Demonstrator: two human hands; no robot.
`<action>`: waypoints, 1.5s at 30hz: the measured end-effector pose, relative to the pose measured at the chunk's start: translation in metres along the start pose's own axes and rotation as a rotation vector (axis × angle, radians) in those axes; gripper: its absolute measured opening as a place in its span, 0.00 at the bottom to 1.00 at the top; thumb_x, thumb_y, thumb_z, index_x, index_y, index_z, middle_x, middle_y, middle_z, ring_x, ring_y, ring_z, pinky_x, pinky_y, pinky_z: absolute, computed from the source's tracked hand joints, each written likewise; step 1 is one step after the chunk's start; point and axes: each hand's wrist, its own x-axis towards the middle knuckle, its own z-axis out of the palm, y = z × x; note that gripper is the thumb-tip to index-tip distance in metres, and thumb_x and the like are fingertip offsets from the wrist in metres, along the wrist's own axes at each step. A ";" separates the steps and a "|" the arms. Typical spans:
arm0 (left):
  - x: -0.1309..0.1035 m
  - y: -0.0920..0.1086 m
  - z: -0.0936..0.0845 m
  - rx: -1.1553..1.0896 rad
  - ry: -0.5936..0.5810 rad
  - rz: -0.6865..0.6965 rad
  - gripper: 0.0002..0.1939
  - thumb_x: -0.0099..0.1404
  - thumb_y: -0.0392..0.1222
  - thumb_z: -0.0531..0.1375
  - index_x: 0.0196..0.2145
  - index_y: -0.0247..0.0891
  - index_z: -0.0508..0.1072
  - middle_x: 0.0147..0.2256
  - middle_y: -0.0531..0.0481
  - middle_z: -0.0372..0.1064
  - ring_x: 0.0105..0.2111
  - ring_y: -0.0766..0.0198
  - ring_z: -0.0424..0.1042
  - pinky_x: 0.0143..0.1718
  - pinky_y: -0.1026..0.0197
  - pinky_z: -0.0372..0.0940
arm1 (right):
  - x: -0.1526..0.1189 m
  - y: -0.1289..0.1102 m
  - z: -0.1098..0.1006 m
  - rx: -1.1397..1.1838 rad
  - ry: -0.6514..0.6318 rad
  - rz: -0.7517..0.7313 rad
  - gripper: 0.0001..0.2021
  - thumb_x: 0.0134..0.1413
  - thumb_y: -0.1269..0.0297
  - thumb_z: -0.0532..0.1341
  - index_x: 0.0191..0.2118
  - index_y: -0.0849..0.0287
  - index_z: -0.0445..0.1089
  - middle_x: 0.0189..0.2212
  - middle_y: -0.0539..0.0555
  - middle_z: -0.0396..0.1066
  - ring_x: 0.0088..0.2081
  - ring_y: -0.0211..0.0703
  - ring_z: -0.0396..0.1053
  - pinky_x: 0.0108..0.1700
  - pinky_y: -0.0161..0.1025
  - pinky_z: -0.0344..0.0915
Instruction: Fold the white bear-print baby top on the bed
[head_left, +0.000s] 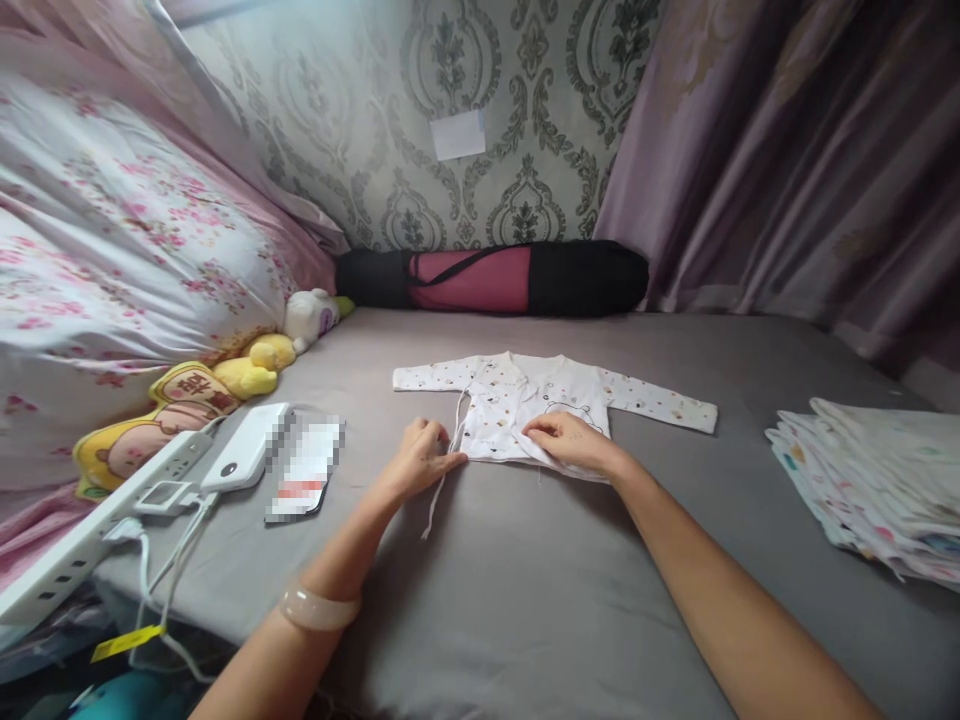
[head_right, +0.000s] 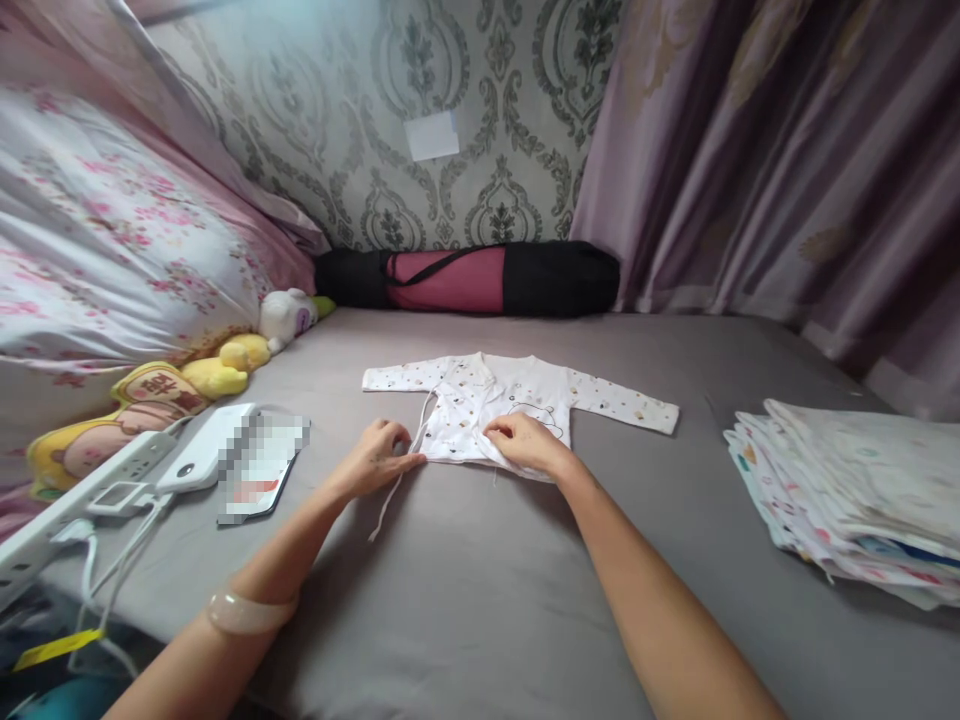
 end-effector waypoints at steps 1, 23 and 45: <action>0.002 0.000 -0.003 -0.013 -0.027 -0.005 0.17 0.56 0.53 0.63 0.36 0.38 0.72 0.41 0.44 0.63 0.44 0.55 0.65 0.47 0.55 0.64 | 0.000 0.001 0.000 0.003 -0.007 0.005 0.14 0.57 0.63 0.55 0.39 0.59 0.78 0.37 0.54 0.77 0.39 0.45 0.72 0.45 0.37 0.64; 0.006 -0.042 -0.052 0.127 0.078 -0.196 0.13 0.63 0.43 0.52 0.36 0.39 0.76 0.29 0.47 0.76 0.30 0.59 0.72 0.32 0.62 0.61 | 0.005 0.008 0.003 -0.032 -0.005 0.017 0.13 0.53 0.64 0.56 0.39 0.55 0.77 0.36 0.52 0.76 0.37 0.43 0.71 0.42 0.35 0.63; 0.072 0.068 -0.018 -0.373 0.070 0.370 0.21 0.63 0.32 0.52 0.53 0.36 0.70 0.47 0.42 0.74 0.46 0.62 0.73 0.48 0.60 0.67 | 0.001 0.004 0.000 -0.035 0.006 0.007 0.13 0.54 0.63 0.57 0.40 0.56 0.77 0.36 0.53 0.76 0.36 0.42 0.70 0.38 0.35 0.62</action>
